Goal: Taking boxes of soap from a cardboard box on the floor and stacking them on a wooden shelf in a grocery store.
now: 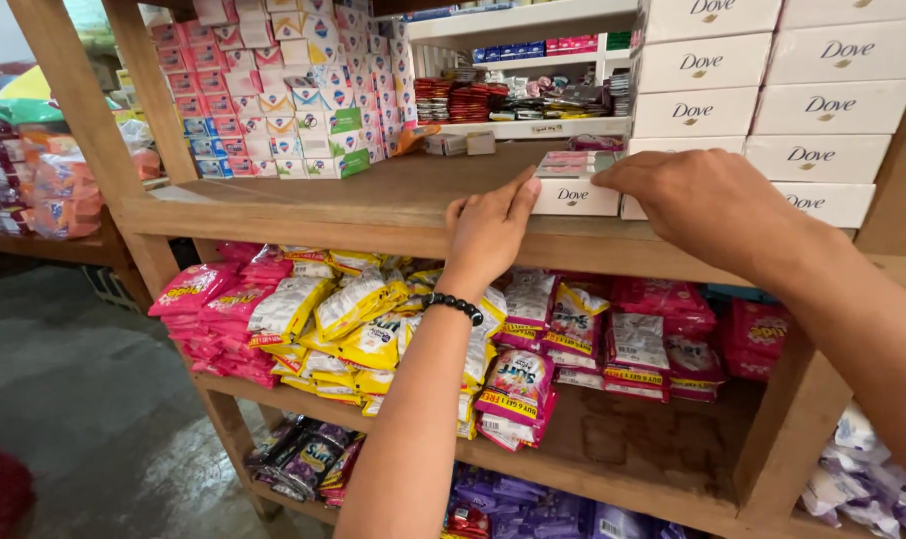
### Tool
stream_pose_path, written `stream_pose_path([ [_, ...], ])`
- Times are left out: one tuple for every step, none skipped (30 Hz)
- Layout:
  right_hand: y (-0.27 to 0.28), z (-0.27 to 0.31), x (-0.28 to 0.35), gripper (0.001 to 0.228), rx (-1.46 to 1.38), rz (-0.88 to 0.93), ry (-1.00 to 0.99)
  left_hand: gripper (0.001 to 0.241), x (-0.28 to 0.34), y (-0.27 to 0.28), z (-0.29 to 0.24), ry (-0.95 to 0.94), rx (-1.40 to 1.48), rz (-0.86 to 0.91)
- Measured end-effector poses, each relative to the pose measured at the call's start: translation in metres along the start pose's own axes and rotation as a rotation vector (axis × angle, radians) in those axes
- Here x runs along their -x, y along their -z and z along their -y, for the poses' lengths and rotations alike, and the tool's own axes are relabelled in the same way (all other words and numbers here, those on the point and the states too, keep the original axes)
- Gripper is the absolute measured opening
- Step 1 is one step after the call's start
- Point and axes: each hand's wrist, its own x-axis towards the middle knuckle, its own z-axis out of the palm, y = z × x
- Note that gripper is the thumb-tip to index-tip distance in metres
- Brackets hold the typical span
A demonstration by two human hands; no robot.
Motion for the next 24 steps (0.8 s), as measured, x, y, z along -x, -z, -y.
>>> stream_pose_path([
  [-0.001,-0.001,-0.001,0.044,0.002,-0.002,-0.003,0.054,-0.001,0.000,0.001,0.007,0.000,0.009],
  [-0.002,-0.002,-0.001,0.044,0.000,0.000,-0.002,0.054,-0.001,0.000,0.001,0.010,0.000,0.009],
  [-0.003,-0.004,-0.002,0.043,-0.012,-0.016,0.014,0.055,-0.001,0.000,0.002,0.015,-0.003,0.020],
  [-0.004,-0.005,-0.002,0.042,-0.025,-0.033,0.029,0.056,-0.002,0.001,0.002,0.020,-0.005,0.032],
  [-0.004,-0.006,-0.004,0.042,-0.027,-0.033,0.031,0.056,-0.002,0.000,0.003,0.023,-0.006,0.030],
  [-0.003,-0.007,-0.005,0.039,-0.044,-0.037,0.038,0.056,-0.003,0.000,0.004,0.023,0.000,0.033],
  [-0.003,-0.008,-0.006,0.035,-0.060,-0.041,0.044,0.057,-0.003,-0.001,0.004,0.023,0.007,0.035],
  [-0.003,-0.009,-0.008,0.035,-0.061,-0.040,0.046,0.057,-0.005,-0.003,0.007,0.025,0.007,0.034],
  [-0.003,-0.011,-0.009,0.036,-0.079,-0.025,0.030,0.056,-0.006,-0.005,0.010,0.023,0.020,0.028],
  [-0.003,-0.012,-0.011,0.037,-0.097,-0.011,0.015,0.055,-0.007,-0.008,0.013,0.021,0.033,0.022],
  [0.002,-0.008,-0.013,0.037,-0.097,-0.008,0.015,0.055,-0.007,-0.007,0.013,0.023,0.036,0.023],
  [0.007,-0.005,-0.015,0.035,-0.165,0.085,-0.094,0.055,-0.008,-0.007,0.013,0.026,0.049,0.024],
  [0.012,-0.001,-0.018,0.033,-0.233,0.177,-0.203,0.054,-0.008,-0.007,0.013,0.029,0.061,0.025],
  [0.014,-0.002,-0.018,0.033,-0.233,0.178,-0.204,0.054,-0.007,-0.006,0.011,0.030,0.062,0.026],
  [0.016,-0.003,-0.019,0.034,-0.254,0.184,-0.178,0.055,-0.007,-0.005,0.010,0.040,0.055,0.039],
  [0.018,-0.004,-0.021,0.035,-0.274,0.190,-0.151,0.055,-0.006,-0.003,0.008,0.050,0.049,0.052],
  [0.012,-0.011,-0.019,0.035,-0.274,0.189,-0.151,0.055,-0.007,-0.003,0.008,0.050,0.048,0.051],
  [0.007,-0.018,-0.018,0.037,-0.217,0.092,-0.005,0.056,-0.008,-0.002,0.009,0.050,0.040,0.070],
  [0.002,-0.025,-0.017,0.040,-0.157,-0.005,0.141,0.057,-0.008,-0.002,0.009,0.051,0.032,0.089],
  [0.006,-0.021,-0.018,0.040,-0.157,-0.005,0.142,0.057,-0.009,-0.002,0.010,0.052,0.032,0.088],
  [0.010,-0.017,-0.019,0.036,-0.205,0.066,0.044,0.058,-0.010,-0.002,0.010,0.055,0.023,0.107],
  [0.014,-0.014,-0.020,0.032,-0.252,0.137,-0.054,0.059,-0.012,-0.002,0.011,0.059,0.015,0.127],
  [0.014,-0.014,-0.021,0.032,-0.254,0.137,-0.052,0.059,-0.012,-0.002,0.012,0.061,0.013,0.126],
  [0.014,-0.015,-0.021,0.031,-0.266,0.144,-0.057,0.060,-0.012,-0.003,0.013,0.063,0.004,0.135],
])
